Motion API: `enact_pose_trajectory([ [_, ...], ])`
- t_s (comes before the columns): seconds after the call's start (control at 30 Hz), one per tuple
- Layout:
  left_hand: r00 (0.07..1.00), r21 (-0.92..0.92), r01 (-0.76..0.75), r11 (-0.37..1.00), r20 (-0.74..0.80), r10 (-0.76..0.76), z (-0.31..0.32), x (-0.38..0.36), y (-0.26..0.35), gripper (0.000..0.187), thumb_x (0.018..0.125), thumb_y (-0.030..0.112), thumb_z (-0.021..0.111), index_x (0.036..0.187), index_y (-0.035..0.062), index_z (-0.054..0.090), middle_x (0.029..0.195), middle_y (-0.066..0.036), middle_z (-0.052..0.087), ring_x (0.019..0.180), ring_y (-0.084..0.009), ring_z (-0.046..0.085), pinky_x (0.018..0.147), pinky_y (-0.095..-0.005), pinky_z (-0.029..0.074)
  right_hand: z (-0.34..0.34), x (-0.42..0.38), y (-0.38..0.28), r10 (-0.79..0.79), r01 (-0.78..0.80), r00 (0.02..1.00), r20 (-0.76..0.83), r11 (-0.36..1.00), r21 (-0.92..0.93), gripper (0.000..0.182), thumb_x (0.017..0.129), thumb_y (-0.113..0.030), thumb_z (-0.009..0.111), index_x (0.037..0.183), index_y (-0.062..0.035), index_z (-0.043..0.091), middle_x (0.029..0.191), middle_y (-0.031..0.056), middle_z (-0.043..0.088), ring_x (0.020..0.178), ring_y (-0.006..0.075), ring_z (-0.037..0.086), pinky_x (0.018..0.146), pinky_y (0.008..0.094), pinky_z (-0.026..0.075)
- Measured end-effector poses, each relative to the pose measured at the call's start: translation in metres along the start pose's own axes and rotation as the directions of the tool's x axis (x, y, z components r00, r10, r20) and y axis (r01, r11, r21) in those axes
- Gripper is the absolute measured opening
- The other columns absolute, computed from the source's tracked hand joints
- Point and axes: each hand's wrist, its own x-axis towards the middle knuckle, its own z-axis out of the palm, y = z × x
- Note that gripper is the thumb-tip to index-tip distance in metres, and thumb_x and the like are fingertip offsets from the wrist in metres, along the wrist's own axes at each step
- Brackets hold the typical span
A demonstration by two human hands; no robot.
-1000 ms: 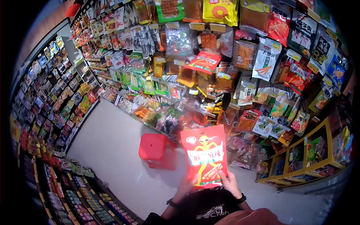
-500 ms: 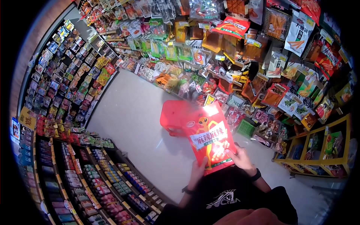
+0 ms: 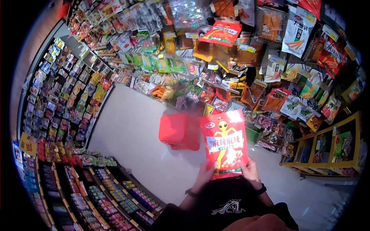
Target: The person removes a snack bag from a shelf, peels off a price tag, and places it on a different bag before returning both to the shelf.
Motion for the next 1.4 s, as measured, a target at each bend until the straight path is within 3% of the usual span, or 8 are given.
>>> enact_pose_trajectory([
  [0.23,0.973,0.166,-0.23,0.959,0.031,0.228,0.039,0.055,0.035,0.035,0.092,0.023,0.057,0.115,-0.0035,0.055,0.099,-0.006,0.064,0.089,-0.0101,0.057,0.078,-0.0271,0.047,-0.043,0.056,-0.013,-0.042,0.048,0.997,-0.061,0.994,0.102,0.025,0.086,-0.004,0.061,0.11,0.0036,0.059,0.097,0.0065,0.068,0.085,0.0079,0.059,0.077,0.0249,0.048],
  [0.4,0.976,0.134,-0.185,0.974,0.139,0.166,0.059,0.109,0.057,0.034,0.092,0.018,0.057,0.118,-0.0023,0.052,0.103,-0.006,0.063,0.093,-0.0109,0.056,0.082,-0.0275,0.046,-0.065,0.087,-0.027,0.091,-0.08,0.981,-0.171,0.994,0.07,0.022,0.087,-0.006,0.061,0.107,0.0036,0.06,0.092,0.0023,0.067,0.08,0.0063,0.058,0.071,0.0237,0.048],
  [0.6,0.96,0.166,-0.273,0.948,0.109,0.257,0.083,0.163,0.081,0.036,0.092,0.015,0.056,0.123,-0.0014,0.048,0.107,-0.007,0.061,0.095,-0.0113,0.056,0.082,-0.0271,0.046,-0.078,0.133,-0.029,-0.106,0.168,0.95,-0.293,0.966,0.195,0.027,0.088,-0.007,0.06,0.112,0.0027,0.056,0.093,0.0017,0.065,0.077,0.0064,0.057,0.068,0.0216,0.046],
  [0.7,0.967,0.099,-0.242,0.965,0.101,0.232,0.089,0.18,0.093,0.036,0.092,0.015,0.055,0.123,-0.0014,0.047,0.108,-0.007,0.06,0.094,-0.0104,0.056,0.081,-0.0257,0.046,-0.098,0.155,-0.032,-0.039,0.064,0.991,-0.126,0.977,0.202,0.036,0.083,-0.004,0.067,0.115,0.0037,0.053,0.102,0.0045,0.065,0.09,0.0079,0.058,0.079,0.0243,0.047],
  [0.9,0.989,0.045,-0.145,0.988,-0.018,0.146,0.098,0.21,0.133,0.035,0.093,0.016,0.055,0.122,-0.0016,0.048,0.104,-0.005,0.061,0.093,-0.0086,0.056,0.079,-0.0238,0.047,-0.1,0.213,-0.074,-0.21,0.208,0.978,0.016,0.974,0.095,0.057,0.073,0.001,0.074,0.122,0.0028,0.046,0.108,0.0079,0.062,0.098,0.0123,0.059,0.086,0.0286,0.048],
  [1.13,0.979,0.181,-0.175,0.968,-0.068,0.19,0.078,0.243,0.154,0.037,0.093,0.018,0.056,0.124,-0.0017,0.048,0.101,-0.005,0.062,0.093,-0.0091,0.056,0.079,-0.0243,0.046,-0.079,0.262,-0.092,-0.154,0.152,0.988,-0.001,0.976,0.153,0.054,0.074,0.005,0.069,0.122,0.0029,0.043,0.11,0.0088,0.06,0.1,0.0127,0.057,0.086,0.0281,0.049],
  [1.33,0.843,0.258,-0.533,0.806,0.238,0.482,0.039,0.274,0.191,0.062,0.091,0.007,0.056,0.142,0.001,0.023,0.125,-0.011,0.049,0.111,-0.0156,0.05,0.088,-0.0264,0.045,-0.04,0.289,-0.109,-0.22,0.244,0.965,-0.14,0.951,0.188,0.062,0.075,0.006,0.07,0.127,0.0009,0.038,0.114,0.0081,0.055,0.103,0.0132,0.054,0.087,0.0269,0.047],
  [1.4,0.868,0.138,-0.452,0.881,0.296,0.399,0.017,0.295,0.188,0.069,0.089,0.004,0.056,0.145,0.0016,0.015,0.131,-0.013,0.043,0.115,-0.0189,0.047,0.09,-0.0289,0.046,-0.022,0.301,-0.116,-0.262,0.306,0.94,-0.22,0.93,0.201,0.064,0.074,0.006,0.071,0.129,0.001,0.037,0.117,0.0086,0.054,0.107,0.0138,0.052,0.089,0.0276,0.046],
])
